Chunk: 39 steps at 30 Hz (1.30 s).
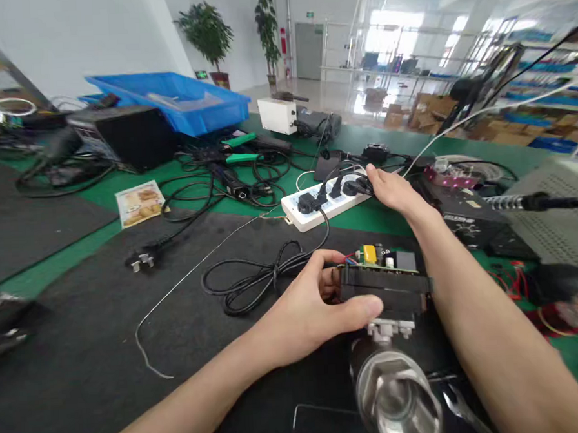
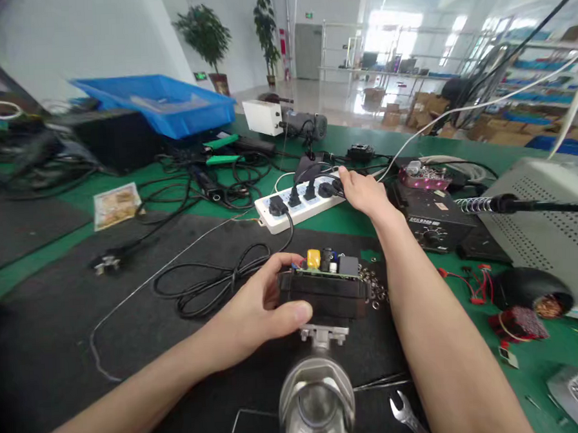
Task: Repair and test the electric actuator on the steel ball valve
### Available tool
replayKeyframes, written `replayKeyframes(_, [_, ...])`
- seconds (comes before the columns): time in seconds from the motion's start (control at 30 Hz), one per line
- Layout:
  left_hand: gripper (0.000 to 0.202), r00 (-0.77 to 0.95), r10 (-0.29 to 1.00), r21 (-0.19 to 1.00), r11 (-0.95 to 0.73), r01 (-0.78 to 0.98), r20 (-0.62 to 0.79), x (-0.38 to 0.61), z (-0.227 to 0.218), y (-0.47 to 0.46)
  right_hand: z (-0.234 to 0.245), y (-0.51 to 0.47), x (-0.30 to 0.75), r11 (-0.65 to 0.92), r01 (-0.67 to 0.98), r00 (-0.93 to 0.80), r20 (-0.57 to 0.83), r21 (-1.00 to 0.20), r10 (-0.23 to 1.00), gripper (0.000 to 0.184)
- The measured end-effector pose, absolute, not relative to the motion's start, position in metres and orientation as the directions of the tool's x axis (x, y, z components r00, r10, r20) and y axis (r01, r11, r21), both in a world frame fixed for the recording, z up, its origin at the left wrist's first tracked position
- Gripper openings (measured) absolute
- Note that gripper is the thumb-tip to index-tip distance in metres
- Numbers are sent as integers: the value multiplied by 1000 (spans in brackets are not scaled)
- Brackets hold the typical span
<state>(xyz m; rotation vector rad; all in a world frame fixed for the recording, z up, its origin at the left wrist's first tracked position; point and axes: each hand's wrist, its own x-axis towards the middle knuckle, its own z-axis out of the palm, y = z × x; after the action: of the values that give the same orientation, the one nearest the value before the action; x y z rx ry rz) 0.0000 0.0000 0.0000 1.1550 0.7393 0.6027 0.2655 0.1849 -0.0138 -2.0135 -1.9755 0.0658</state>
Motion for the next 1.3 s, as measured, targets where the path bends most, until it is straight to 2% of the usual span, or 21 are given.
replayKeyframes(0.37, [70, 634, 750, 951, 301, -73, -188, 0, -3, 2, -13, 185, 266, -20, 962, 73, 188, -271, 979, 92])
replayKeyframes(1.3, [72, 632, 752, 951, 301, -76, -187, 0, -5, 3, -13, 187, 267, -23, 960, 73, 171, -280, 983, 89])
